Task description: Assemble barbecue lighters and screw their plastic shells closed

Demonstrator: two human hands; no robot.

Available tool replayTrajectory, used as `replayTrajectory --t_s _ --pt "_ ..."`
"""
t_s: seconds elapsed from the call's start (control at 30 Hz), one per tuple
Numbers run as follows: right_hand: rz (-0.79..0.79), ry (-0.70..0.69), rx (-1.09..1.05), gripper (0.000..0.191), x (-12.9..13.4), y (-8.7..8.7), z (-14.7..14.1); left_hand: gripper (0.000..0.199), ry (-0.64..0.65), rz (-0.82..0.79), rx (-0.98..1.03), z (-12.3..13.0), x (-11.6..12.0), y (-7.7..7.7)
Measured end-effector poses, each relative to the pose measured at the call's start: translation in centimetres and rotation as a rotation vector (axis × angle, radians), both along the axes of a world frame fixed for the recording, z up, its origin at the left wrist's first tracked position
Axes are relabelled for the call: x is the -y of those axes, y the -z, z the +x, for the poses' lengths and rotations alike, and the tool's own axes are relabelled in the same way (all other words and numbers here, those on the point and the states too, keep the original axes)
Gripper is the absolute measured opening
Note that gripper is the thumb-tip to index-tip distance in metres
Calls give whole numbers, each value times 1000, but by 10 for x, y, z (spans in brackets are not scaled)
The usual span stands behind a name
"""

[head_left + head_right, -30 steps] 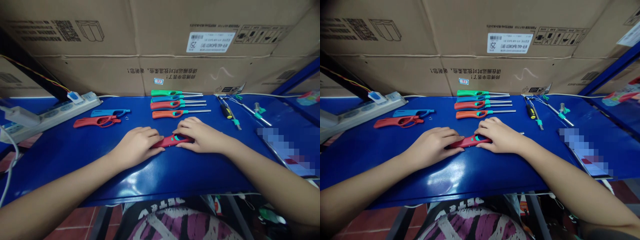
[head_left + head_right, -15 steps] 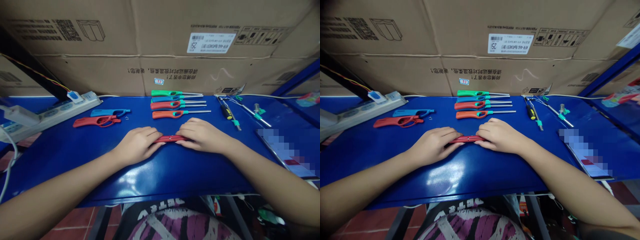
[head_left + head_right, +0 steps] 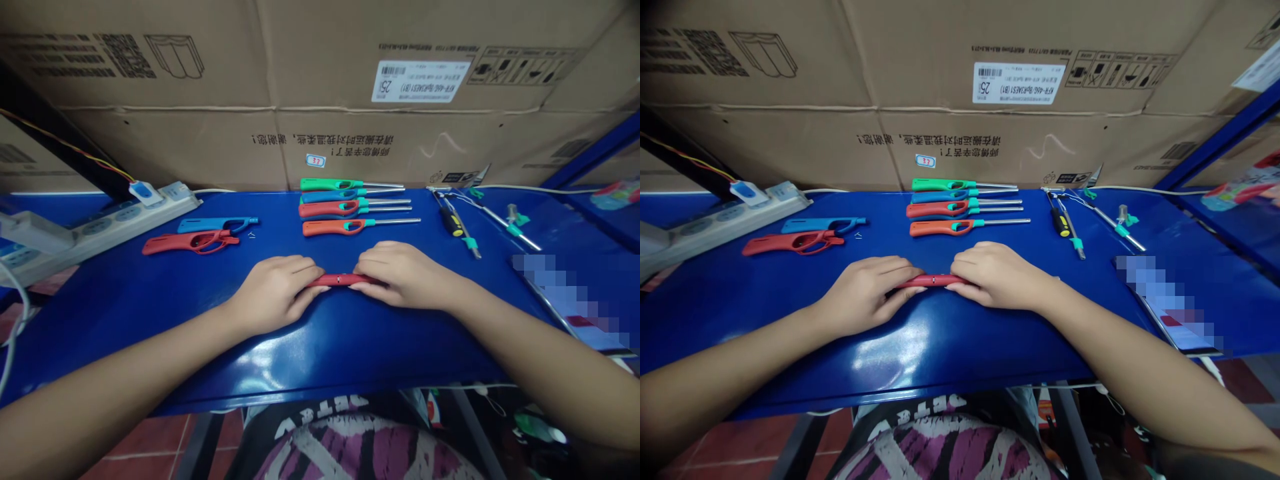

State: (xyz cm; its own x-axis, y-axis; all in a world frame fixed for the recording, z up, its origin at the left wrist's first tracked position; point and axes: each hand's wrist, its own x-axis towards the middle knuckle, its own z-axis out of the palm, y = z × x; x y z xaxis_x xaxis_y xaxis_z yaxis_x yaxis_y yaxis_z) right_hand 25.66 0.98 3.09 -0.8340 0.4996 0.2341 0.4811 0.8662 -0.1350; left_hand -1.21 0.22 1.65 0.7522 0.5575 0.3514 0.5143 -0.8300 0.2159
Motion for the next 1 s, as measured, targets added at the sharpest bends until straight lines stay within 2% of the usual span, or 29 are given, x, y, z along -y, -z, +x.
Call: replayTrajectory --t_s 0.13,0.27,0.37,0.53,0.73,0.87,1.0 --pt "-13 0 -20 23 0 -2 1 26 -4 -53 54 0 -1 1" --pt "1 34 -84 23 -2 -6 7 27 -39 -117 287 -1 -8 4" --pt "23 67 -109 24 -5 -10 12 25 -16 -77 384 -3 -14 4" --pt "51 50 -109 24 -6 -12 14 18 91 -47 361 -5 -13 -1" --pt "66 32 -87 24 -3 -10 11 18 135 -16 338 -6 -9 -5" --pt "82 62 -64 26 -5 -10 11 17 89 -13 358 -6 -11 0" --pt "22 181 -47 27 -6 -6 8 32 -19 -10 352 -6 -14 6"
